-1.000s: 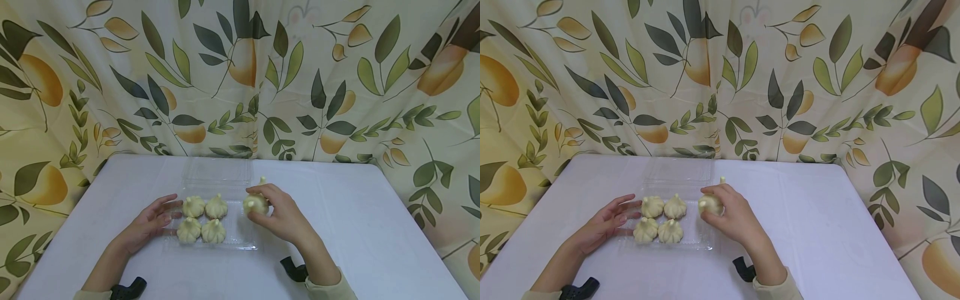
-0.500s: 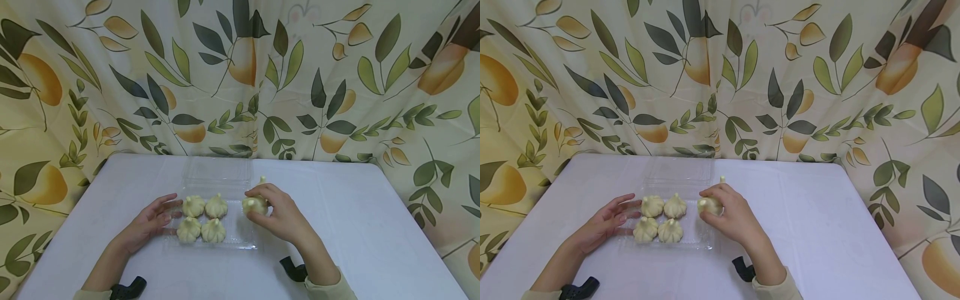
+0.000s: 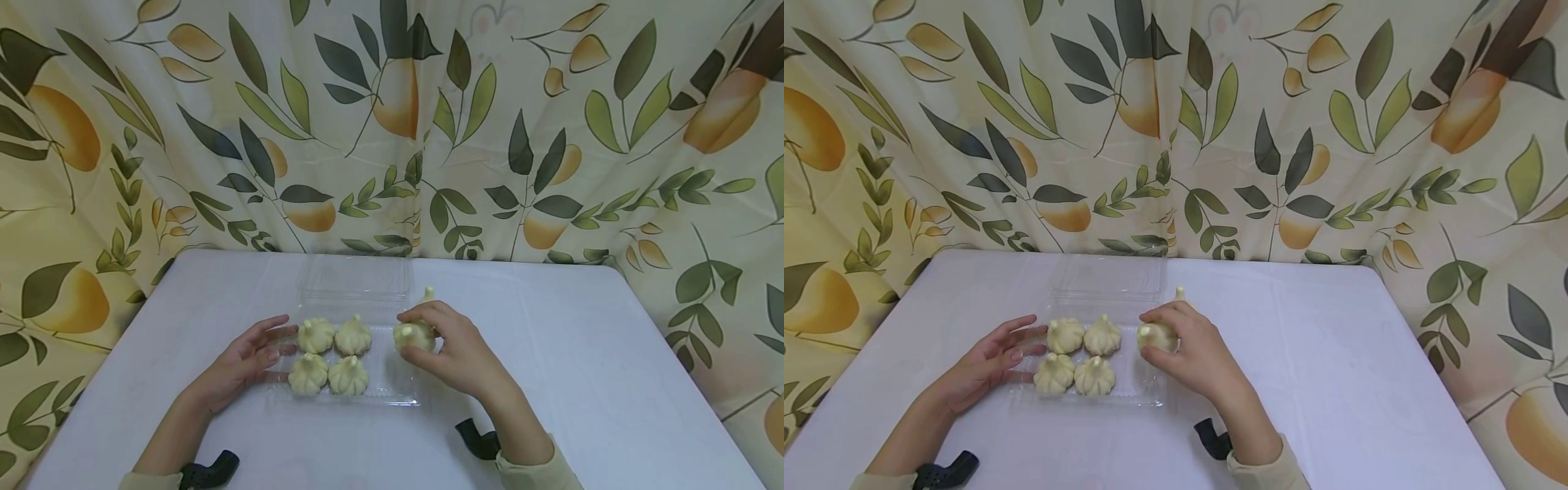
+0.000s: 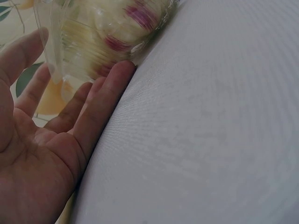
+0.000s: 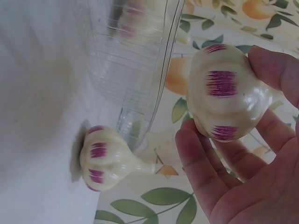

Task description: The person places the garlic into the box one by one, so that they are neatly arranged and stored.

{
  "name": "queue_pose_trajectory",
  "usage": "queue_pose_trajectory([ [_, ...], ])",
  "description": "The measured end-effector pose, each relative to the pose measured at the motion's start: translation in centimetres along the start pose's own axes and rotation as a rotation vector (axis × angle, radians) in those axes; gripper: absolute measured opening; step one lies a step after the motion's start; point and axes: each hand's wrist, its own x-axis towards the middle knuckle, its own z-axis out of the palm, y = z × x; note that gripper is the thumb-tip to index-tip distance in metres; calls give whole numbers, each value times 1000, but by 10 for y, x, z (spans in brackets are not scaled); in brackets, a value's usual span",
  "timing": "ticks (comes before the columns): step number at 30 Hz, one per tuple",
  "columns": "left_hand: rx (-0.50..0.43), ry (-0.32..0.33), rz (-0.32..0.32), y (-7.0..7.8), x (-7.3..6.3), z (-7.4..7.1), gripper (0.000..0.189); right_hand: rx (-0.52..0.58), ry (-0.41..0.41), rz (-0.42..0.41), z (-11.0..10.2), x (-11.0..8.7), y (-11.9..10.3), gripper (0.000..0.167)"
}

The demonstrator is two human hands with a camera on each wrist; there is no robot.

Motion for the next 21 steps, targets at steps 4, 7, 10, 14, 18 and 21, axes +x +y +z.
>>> queue_pose_trajectory([
  [4,-1,-1,0,0,0,0,60,6,-6,2,1,0,-1,40],
  [7,-2,-2,2,-1,0,0,60,10,-10,0,2,0,-2,40],
  [10,-1,1,0,-1,0,0,60,11,-10,-3,3,0,-3,41],
  [14,-2,5,-2,0,0,0,60,5,-8,-15,4,1,-3,41],
  [18,-2,3,1,0,0,1,60,3,-5,-22,5,1,-2,41],
  [21,-1,0,4,0,0,1,60,5,-5,-25,6,1,-2,40],
])
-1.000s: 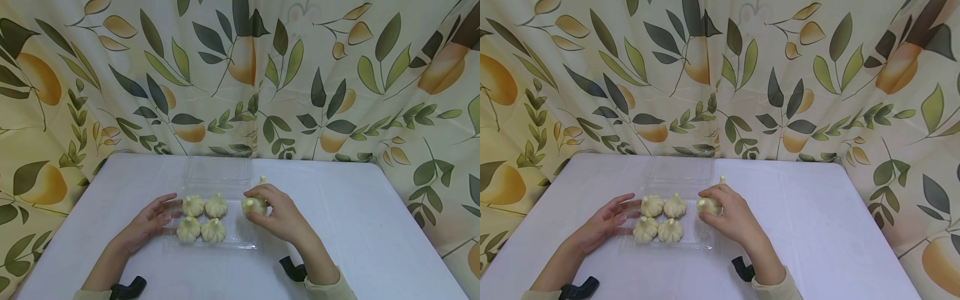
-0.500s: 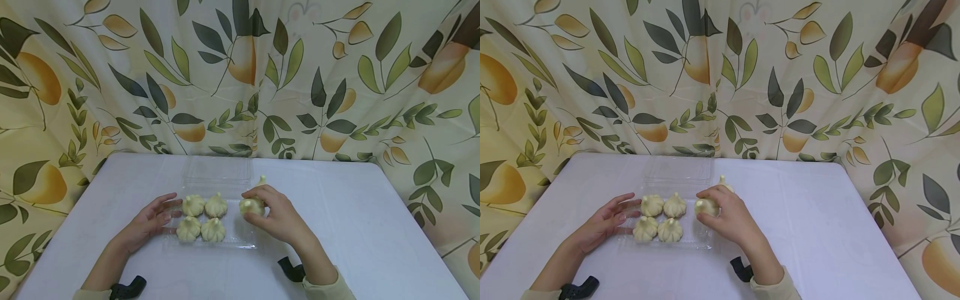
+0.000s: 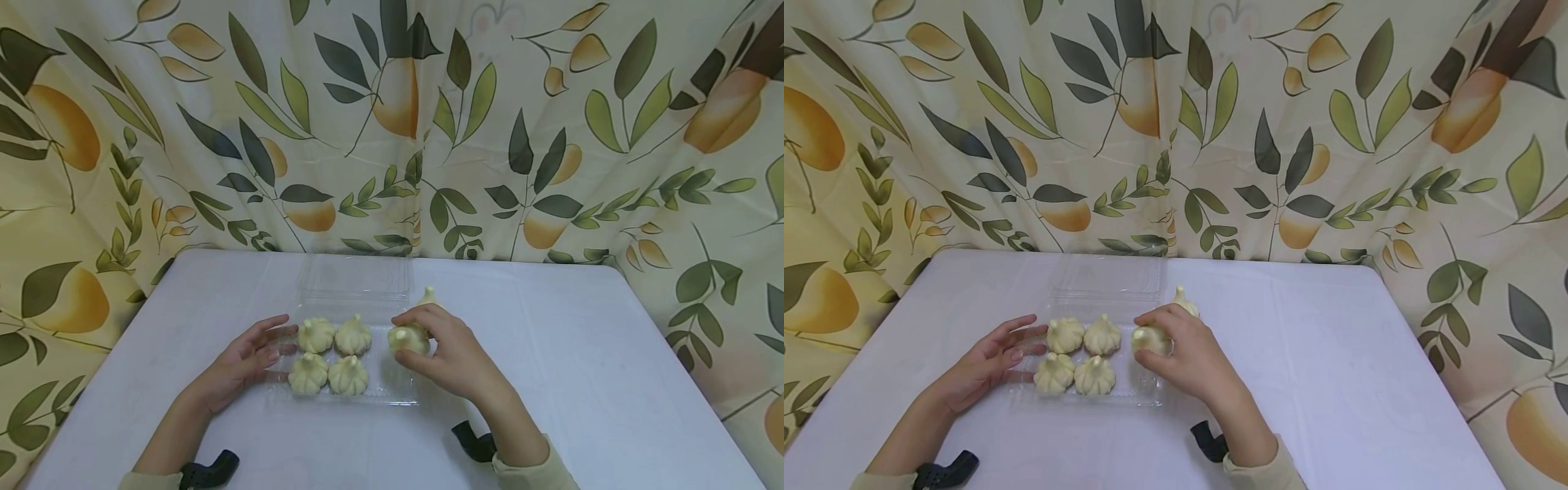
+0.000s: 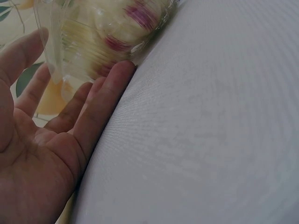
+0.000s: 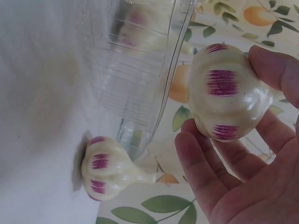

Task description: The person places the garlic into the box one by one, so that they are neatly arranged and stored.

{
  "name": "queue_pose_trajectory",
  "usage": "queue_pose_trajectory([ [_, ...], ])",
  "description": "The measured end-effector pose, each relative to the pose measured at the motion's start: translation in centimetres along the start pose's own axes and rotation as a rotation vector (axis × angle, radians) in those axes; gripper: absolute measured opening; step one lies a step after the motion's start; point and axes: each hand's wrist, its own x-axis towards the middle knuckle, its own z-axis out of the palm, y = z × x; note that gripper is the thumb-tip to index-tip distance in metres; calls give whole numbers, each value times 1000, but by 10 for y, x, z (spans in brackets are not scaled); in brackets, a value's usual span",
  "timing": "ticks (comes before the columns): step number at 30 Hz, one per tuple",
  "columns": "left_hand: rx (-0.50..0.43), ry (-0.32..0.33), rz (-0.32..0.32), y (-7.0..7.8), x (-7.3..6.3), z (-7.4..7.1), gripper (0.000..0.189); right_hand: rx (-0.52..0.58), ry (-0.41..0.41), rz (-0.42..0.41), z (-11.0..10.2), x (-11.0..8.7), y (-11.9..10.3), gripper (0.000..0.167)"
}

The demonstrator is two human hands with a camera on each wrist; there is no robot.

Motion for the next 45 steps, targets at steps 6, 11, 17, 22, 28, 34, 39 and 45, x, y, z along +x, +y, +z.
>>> queue_pose_trajectory([
  [6,1,5,-7,1,0,0,59,0,-6,-2,1,0,-1,40],
  [11,-3,7,-7,1,-1,0,60,-5,-12,-2,2,0,-3,39],
  [17,-1,11,-13,-1,0,-1,60,-15,-20,-4,4,0,-3,39],
  [22,8,19,-22,0,0,0,60,-31,-25,-5,6,0,-4,40],
  [28,14,24,-24,0,0,0,60,-39,-34,-8,10,0,-3,39],
  [34,15,29,-31,0,0,0,60,-41,-52,-11,14,0,-3,38],
  [39,15,39,-40,0,0,0,60,-36,-65,-14,18,-1,-4,39],
  [45,15,39,-40,0,0,0,60,-31,-92,-23,23,-1,-7,39],
])
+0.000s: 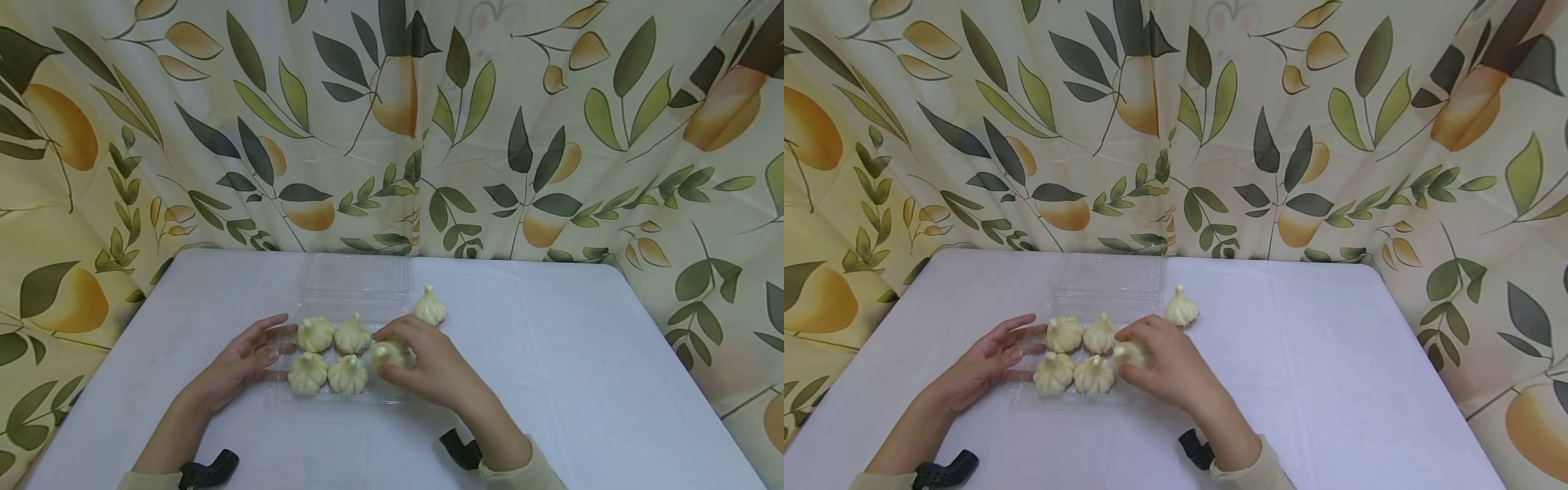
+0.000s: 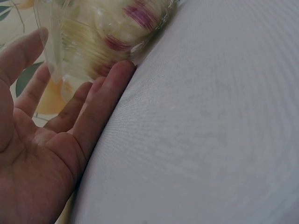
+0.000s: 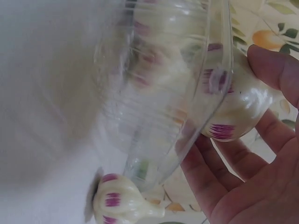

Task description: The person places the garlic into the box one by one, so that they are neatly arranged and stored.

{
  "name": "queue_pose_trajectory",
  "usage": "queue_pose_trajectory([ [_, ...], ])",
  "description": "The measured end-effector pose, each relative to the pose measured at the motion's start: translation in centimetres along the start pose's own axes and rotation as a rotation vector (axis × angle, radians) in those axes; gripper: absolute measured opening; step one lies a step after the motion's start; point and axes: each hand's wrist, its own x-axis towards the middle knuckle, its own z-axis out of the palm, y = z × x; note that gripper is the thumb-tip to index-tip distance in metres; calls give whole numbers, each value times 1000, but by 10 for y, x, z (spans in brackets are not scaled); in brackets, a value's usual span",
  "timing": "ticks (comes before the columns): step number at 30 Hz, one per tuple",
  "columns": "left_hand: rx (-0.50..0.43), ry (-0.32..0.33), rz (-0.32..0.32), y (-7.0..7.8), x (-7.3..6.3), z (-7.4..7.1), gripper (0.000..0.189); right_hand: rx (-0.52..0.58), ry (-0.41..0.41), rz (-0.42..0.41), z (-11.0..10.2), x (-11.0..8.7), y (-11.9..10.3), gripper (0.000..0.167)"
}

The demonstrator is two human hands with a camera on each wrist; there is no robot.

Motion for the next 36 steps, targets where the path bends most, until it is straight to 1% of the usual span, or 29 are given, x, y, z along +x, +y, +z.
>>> queue_pose_trajectory([
  [9,-6,-19,24,-2,1,-1,60,-19,-20,2,7,-1,-4,39],
  [17,-11,-24,35,-1,0,0,60,-64,-31,-23,12,0,-3,38],
  [25,-3,-14,26,-1,0,1,60,-137,-63,-37,16,0,-4,36],
  [28,1,-15,26,-1,0,0,60,-161,-64,-38,17,0,-4,37],
  [36,-1,-20,33,0,-1,0,60,-252,-65,-78,24,-1,-1,37],
])
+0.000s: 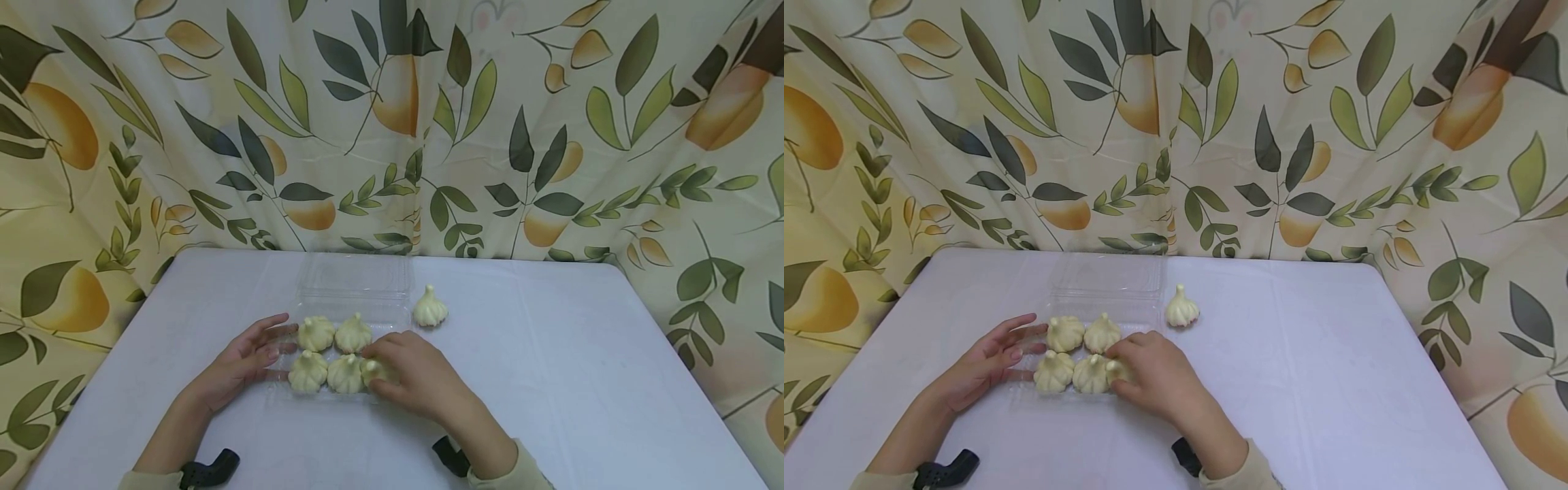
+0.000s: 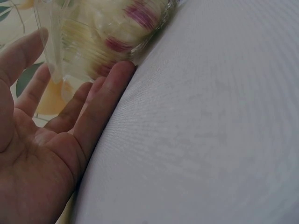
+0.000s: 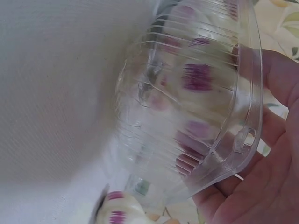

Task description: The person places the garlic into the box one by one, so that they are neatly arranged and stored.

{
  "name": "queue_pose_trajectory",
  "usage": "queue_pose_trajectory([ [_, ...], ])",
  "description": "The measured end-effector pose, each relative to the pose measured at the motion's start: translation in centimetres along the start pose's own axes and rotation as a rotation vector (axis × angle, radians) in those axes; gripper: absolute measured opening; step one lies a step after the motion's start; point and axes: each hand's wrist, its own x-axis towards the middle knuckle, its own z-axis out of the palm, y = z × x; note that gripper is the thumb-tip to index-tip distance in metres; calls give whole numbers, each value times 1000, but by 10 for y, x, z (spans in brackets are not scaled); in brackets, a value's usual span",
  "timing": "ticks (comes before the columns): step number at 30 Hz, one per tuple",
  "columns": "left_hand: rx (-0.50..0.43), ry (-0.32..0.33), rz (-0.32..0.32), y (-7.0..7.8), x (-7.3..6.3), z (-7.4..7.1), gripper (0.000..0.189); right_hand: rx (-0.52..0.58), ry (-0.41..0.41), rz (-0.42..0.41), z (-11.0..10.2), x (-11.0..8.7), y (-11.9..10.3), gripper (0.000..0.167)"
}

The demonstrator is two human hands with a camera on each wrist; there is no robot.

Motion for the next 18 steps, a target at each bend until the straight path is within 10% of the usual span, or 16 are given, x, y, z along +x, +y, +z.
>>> queue_pose_trajectory([
  [18,-11,-6,4,2,0,1,61,-97,-69,-38,1,1,-2,27],
])
